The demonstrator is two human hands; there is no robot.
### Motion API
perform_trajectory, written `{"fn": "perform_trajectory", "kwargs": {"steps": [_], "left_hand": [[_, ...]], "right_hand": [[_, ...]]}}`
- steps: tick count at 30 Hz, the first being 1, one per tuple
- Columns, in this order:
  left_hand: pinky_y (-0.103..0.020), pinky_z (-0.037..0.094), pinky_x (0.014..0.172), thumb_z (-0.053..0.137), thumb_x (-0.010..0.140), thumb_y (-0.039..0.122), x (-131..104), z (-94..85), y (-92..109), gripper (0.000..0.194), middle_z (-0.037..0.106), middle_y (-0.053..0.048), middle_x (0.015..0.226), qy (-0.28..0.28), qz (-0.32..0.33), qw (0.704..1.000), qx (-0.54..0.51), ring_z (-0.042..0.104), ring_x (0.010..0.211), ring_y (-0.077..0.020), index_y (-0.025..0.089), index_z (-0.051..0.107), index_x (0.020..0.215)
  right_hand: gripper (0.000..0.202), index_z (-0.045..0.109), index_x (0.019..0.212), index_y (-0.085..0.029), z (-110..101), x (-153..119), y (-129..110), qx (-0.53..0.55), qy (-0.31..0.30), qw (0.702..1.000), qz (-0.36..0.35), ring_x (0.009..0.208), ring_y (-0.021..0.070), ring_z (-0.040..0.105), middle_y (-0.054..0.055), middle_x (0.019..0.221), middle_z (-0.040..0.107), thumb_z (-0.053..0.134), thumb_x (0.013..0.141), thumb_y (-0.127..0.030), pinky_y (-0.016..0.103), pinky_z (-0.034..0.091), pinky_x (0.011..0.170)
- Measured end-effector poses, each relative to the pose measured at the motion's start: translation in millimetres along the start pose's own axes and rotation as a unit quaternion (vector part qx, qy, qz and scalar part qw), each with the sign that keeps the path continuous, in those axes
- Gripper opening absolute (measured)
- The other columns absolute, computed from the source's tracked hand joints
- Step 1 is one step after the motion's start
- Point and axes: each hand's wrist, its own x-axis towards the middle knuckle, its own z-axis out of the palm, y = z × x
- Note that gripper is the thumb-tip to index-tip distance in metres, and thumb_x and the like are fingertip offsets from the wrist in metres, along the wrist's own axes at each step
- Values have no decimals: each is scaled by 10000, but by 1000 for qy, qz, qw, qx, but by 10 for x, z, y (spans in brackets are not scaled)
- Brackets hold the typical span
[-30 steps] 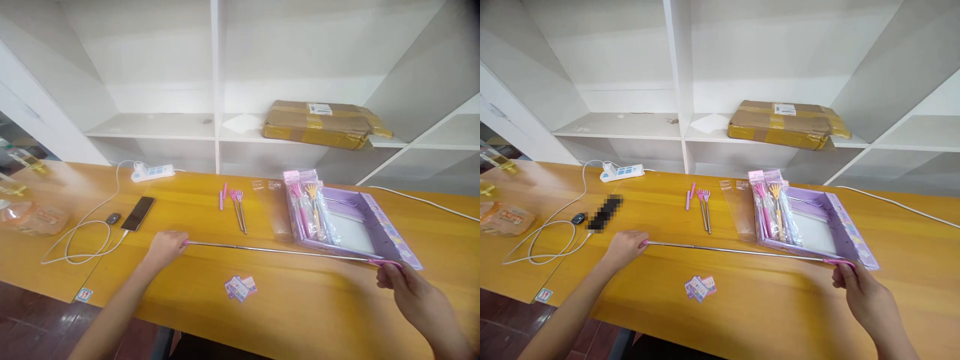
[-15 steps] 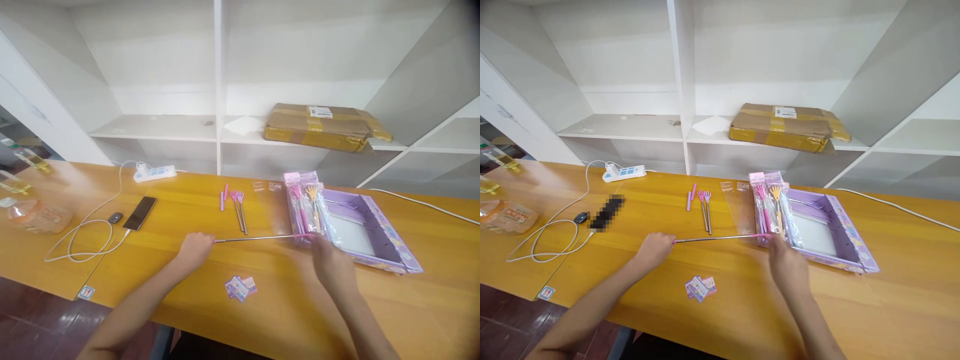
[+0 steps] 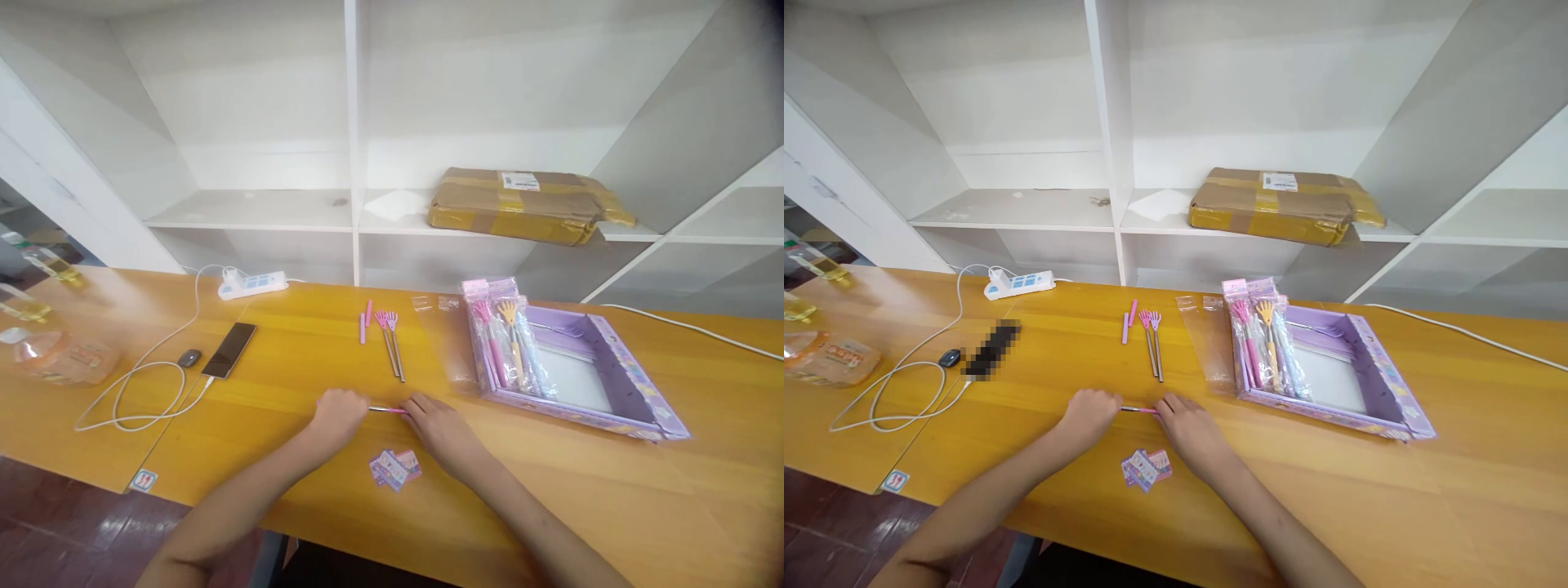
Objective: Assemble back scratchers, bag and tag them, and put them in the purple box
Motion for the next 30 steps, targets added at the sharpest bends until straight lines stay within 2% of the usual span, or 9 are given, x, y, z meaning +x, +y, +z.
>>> {"fn": "perform_trajectory", "kwargs": {"steps": [4, 9, 12, 16, 20, 23, 26, 28, 30], "left_hand": [[-429, 640, 760, 540, 920, 11, 28, 69, 60, 289, 808, -201, 938, -8, 15, 1000, -7, 816, 914, -344, 132, 783, 1019], [-437, 633, 782, 486, 1013, 127, 37, 93, 35, 308, 808, -214, 940, 11, 24, 999, -22, 814, 918, -349, 138, 793, 1027], [-429, 623, 766, 499, 1014, 171, 37, 80, 19, 306, 805, -221, 929, 18, 25, 999, -31, 810, 889, -348, 140, 802, 983], [-413, 612, 762, 511, 1000, 183, 40, 59, 16, 306, 805, -204, 918, 26, 32, 998, -42, 805, 873, -337, 155, 812, 957], [-402, 609, 782, 491, 1018, 212, 45, 47, 27, 325, 806, -187, 918, 36, 32, 998, -43, 803, 882, -320, 172, 814, 1017], [-379, 603, 766, 500, 1016, 221, 73, 45, 76, 316, 805, -174, 893, 40, 33, 998, -39, 800, 860, -298, 180, 813, 1004], [-359, 586, 724, 515, 1014, 228, 128, 49, 103, 298, 802, -166, 865, 51, 32, 998, -30, 794, 825, -287, 187, 807, 976], [-346, 570, 703, 533, 1002, 206, 149, 48, 1, 273, 797, -162, 842, 66, 21, 997, -22, 788, 804, -280, 190, 801, 952], [-328, 548, 696, 543, 985, 165, 117, 36, -269, 256, 792, -163, 826, 88, -6, 996, -12, 780, 793, -268, 182, 790, 921]], "right_hand": [[170, 640, 1024, -200, 39, 8, -32, 0, -34, 999, -33, 798, 209, 657, 28, 920, 696, 567, 1029, -47, 325, 445, 734], [205, 663, 1126, -175, -5, 12, -25, -74, 37, 993, -87, 824, 229, 609, 72, 987, 699, 529, 1035, -49, 366, 439, 759], [218, 675, 1120, -155, -79, 20, -36, -115, 68, 985, -109, 843, 253, 595, 94, 990, 691, 502, 1037, -52, 394, 457, 771], [261, 673, 1218, -136, -120, 16, -20, -105, 90, 981, -134, 902, 261, 617, 116, 1051, 708, 484, 1053, -66, 405, 499, 837], [357, 633, 1331, -133, -104, -5, 40, -86, 80, 988, -104, 905, 251, 648, 118, 1075, 722, 491, 1022, -23, 376, 520, 808], [305, 656, 1241, -137, -103, 2, 56, -71, 60, 992, -89, 822, 230, 657, 86, 973, 719, 496, 1014, -11, 345, 512, 722], [249, 673, 1171, -149, -134, 11, 88, -51, 64, 992, -91, 811, 229, 670, 85, 958, 726, 481, 1044, -56, 344, 525, 711], [294, 681, 1190, -147, -197, -53, 212, -45, 88, 991, -87, 843, 234, 690, 103, 988, 745, 440, 1049, -58, 347, 545, 740], [368, 690, 1228, -159, -321, -246, 482, -44, 123, 990, -57, 933, 242, 721, 125, 1064, 767, 398, 1035, -45, 358, 569, 819]]}}
